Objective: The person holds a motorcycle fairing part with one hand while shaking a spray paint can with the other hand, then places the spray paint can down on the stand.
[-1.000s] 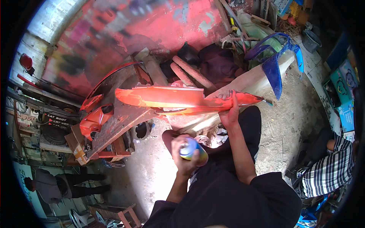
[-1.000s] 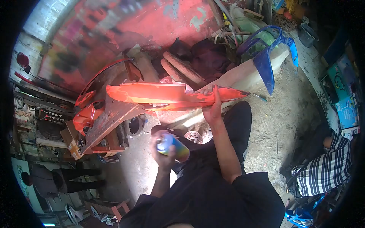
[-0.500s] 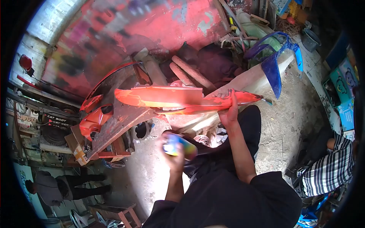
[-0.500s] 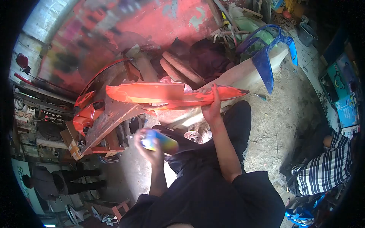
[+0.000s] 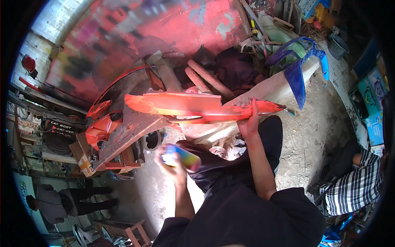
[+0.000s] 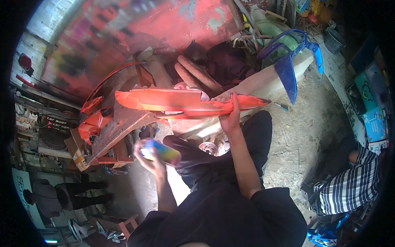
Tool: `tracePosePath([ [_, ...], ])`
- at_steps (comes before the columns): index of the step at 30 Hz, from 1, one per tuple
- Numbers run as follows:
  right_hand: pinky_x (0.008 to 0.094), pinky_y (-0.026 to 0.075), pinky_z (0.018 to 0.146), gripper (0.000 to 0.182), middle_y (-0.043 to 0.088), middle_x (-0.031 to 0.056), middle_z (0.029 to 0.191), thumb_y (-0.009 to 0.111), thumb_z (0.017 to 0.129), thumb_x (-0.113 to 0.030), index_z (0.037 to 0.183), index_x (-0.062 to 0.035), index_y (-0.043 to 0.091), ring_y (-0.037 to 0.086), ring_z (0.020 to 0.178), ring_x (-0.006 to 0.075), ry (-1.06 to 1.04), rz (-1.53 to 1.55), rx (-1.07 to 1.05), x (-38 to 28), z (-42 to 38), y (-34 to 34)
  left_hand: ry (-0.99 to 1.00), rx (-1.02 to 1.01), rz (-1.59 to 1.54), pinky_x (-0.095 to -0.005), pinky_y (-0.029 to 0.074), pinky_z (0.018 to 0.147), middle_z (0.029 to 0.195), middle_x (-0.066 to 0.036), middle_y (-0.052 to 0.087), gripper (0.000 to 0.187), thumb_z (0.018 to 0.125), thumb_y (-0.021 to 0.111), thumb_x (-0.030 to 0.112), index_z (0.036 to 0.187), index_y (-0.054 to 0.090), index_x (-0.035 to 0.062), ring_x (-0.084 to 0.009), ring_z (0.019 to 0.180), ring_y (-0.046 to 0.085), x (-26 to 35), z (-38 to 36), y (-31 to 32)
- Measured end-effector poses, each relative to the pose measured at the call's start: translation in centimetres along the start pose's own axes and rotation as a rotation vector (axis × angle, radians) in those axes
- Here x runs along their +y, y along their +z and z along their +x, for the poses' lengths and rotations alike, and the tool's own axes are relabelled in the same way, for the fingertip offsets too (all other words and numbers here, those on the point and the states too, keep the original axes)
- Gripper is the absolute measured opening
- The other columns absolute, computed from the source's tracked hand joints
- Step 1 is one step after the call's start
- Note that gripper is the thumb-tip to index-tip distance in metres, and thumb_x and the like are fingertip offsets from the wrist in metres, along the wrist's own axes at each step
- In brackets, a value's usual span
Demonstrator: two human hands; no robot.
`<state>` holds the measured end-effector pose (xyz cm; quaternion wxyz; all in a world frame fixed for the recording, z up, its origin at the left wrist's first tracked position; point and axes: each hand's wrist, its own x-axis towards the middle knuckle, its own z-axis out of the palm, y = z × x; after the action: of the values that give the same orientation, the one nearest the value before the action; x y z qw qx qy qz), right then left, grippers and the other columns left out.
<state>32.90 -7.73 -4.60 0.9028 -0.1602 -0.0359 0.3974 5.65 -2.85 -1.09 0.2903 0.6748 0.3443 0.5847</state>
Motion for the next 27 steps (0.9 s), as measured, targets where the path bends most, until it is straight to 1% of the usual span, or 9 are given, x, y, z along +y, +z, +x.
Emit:
tracePosePath([
  [3, 0.0451, 0.043, 0.103, 0.025, 0.054, 0.0007, 0.077, 0.046, 0.102, -0.035, 0.093, -0.0126, 0.054, 0.056, 0.086, 0.0176, 0.018, 0.034, 0.023, 0.0, -0.3, 0.3, -0.192, 0.238, 0.132, -0.0400, 0.043, 0.098, 0.124, -0.020, 0.052, 0.053, 0.096, 0.060, 0.030, 0.137, 0.042, 0.0004, -0.0264, 0.111, 0.054, 0.4, 3.9, -1.4],
  [5, 0.0439, 0.045, 0.099, 0.032, 0.056, 0.0046, 0.080, 0.047, 0.101, -0.038, 0.087, -0.0097, 0.055, 0.058, 0.090, 0.0226, 0.021, 0.063, 0.036, 0.2, 0.1, -0.7, -0.091, 0.307, 0.322, -0.0389, 0.043, 0.098, 0.130, -0.021, 0.050, 0.054, 0.095, 0.061, 0.028, 0.137, 0.042, -0.0003, -0.0261, 0.114, 0.053, -0.7, 4.8, -1.7],
  [10, 0.0426, 0.046, 0.094, 0.036, 0.059, 0.0068, 0.083, 0.049, 0.099, -0.041, 0.085, -0.0082, 0.056, 0.060, 0.093, 0.0273, 0.024, 0.051, -0.025, 0.3, 0.2, -0.7, -0.014, -0.059, 0.298, -0.0424, 0.043, 0.098, 0.117, -0.017, 0.056, 0.047, 0.085, 0.072, 0.020, 0.123, 0.049, 0.0028, -0.0290, 0.109, 0.055, -1.4, 0.7, 0.0],
  [11, 0.0422, 0.046, 0.094, 0.033, 0.058, 0.0056, 0.082, 0.049, 0.100, -0.039, 0.087, -0.0090, 0.056, 0.059, 0.091, 0.0253, 0.024, 0.061, -0.025, 0.3, 0.3, -0.9, -0.181, -0.166, -0.045, -0.0423, 0.041, 0.100, 0.118, -0.018, 0.055, 0.053, 0.088, 0.069, 0.021, 0.128, 0.044, -0.0015, -0.0267, 0.113, 0.054, -1.3, -1.5, 0.7],
  [13, 0.0417, 0.046, 0.094, 0.031, 0.058, 0.0045, 0.080, 0.050, 0.100, -0.038, 0.090, -0.0099, 0.056, 0.059, 0.089, 0.0233, 0.027, 0.070, -0.025, 0.5, 0.7, -1.7, -0.025, -0.305, 0.047, -0.0429, 0.043, 0.098, 0.116, -0.018, 0.054, 0.050, 0.088, 0.068, 0.019, 0.126, 0.043, -0.0009, -0.0276, 0.112, 0.055, 0.3, -2.2, 0.4],
  [15, 0.0405, 0.046, 0.094, 0.026, 0.057, 0.0023, 0.078, 0.049, 0.101, -0.036, 0.093, -0.0111, 0.055, 0.058, 0.085, 0.0188, 0.010, 0.087, 0.037, 0.8, 1.0, -3.0, 0.025, -0.131, 0.013, -0.0416, 0.042, 0.098, 0.123, -0.019, 0.052, 0.050, 0.092, 0.065, 0.023, 0.129, 0.043, -0.0019, -0.0271, 0.111, 0.054, -2.6, -2.2, -0.3],
  [17, 0.0399, 0.046, 0.094, 0.026, 0.056, 0.0020, 0.077, 0.049, 0.101, -0.035, 0.093, -0.0113, 0.055, 0.057, 0.084, 0.0174, 0.015, 0.082, 0.055, 0.8, 0.7, -2.7, 0.028, 0.153, 0.415, -0.0396, 0.042, 0.099, 0.125, -0.019, 0.051, 0.052, 0.094, 0.062, 0.028, 0.132, 0.043, -0.0022, -0.0278, 0.111, 0.054, 0.3, 1.8, -0.6],
  [21, 0.0387, 0.047, 0.094, 0.025, 0.056, 0.0015, 0.076, 0.048, 0.101, -0.034, 0.092, -0.0120, 0.054, 0.056, 0.082, 0.0162, 0.003, 0.070, 0.032, 0.9, 0.8, -2.3, -0.152, 0.457, 0.288, -0.0425, 0.042, 0.098, 0.122, -0.019, 0.054, 0.052, 0.093, 0.064, 0.028, 0.131, 0.046, -0.0023, -0.0281, 0.114, 0.052, -1.2, 5.2, -1.8],
  [27, 0.0420, 0.043, 0.102, 0.036, 0.057, 0.0047, 0.079, 0.046, 0.101, -0.037, 0.085, -0.0071, 0.057, 0.057, 0.089, 0.0212, 0.009, 0.115, 0.003, 0.6, 0.9, -2.4, 0.036, -0.163, -0.044, -0.0440, 0.046, 0.091, 0.113, -0.020, 0.057, 0.052, 0.083, 0.072, 0.015, 0.126, 0.045, 0.0041, -0.0314, 0.102, 0.057, -0.7, 0.0, -0.3],
])
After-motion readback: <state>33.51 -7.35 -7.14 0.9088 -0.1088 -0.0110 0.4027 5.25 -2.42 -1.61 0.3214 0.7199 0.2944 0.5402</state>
